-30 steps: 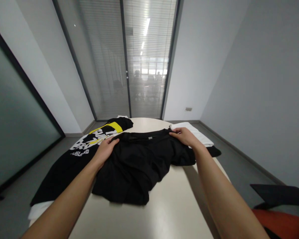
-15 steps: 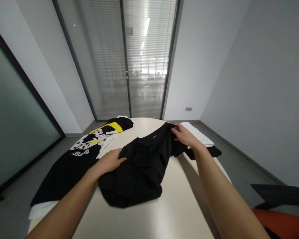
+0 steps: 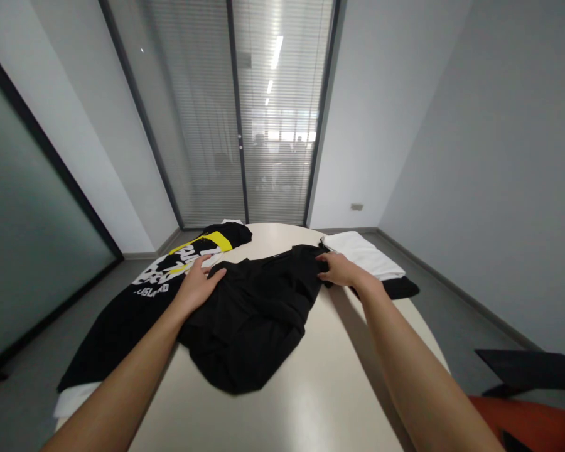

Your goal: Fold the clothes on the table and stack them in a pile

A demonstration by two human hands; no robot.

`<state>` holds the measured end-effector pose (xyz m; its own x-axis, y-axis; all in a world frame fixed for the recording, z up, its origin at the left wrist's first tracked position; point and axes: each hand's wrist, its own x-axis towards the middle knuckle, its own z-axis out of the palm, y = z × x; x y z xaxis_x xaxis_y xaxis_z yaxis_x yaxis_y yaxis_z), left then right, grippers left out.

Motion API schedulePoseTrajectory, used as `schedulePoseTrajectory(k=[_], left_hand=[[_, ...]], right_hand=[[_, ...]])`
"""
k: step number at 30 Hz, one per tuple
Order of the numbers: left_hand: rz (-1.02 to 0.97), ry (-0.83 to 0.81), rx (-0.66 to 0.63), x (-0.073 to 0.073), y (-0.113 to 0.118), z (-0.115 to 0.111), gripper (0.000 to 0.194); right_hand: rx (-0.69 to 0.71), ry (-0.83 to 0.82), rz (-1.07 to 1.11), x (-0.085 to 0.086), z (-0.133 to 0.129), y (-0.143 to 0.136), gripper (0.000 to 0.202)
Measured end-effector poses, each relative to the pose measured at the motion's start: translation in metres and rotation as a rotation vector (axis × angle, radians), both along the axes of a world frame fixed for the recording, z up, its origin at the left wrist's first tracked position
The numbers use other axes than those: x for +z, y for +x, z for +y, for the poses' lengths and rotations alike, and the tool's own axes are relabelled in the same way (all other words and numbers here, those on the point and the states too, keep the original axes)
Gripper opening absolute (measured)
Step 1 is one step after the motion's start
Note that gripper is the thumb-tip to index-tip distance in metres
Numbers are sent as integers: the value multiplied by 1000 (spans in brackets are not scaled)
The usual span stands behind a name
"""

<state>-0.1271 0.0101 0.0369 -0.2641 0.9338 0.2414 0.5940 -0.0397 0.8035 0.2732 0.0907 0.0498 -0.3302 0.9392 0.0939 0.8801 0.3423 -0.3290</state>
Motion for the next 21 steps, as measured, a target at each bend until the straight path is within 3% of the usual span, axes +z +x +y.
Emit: schedulePoseTrajectory(k=[3,5,7,10,12,15,21], left_hand=[[269,157,-120,9,15,-13,55],[418,251,-380,20,30,-27,41],[486,200,-714,28,45,-41,47],[575,141,-855,31,62,-53,34],[598,123,-828,29,66,-54,20],[517,179,-669,27,62,-47,19],[103,257,-44,21,20,-18,26]], right_hand=[[14,-31,-121,5,-6,1,71],[5,-60,-203,6,-9,-2,65],[-20,-78,-250,7,-13,-5,51],[-95,-69,-261,11,-17,-7,36],[-139,-52,-258,17,-19,-6,31],[-171,-16,-234,26,-20,-1,29],[-411,157,-97,44,-25,7,32]])
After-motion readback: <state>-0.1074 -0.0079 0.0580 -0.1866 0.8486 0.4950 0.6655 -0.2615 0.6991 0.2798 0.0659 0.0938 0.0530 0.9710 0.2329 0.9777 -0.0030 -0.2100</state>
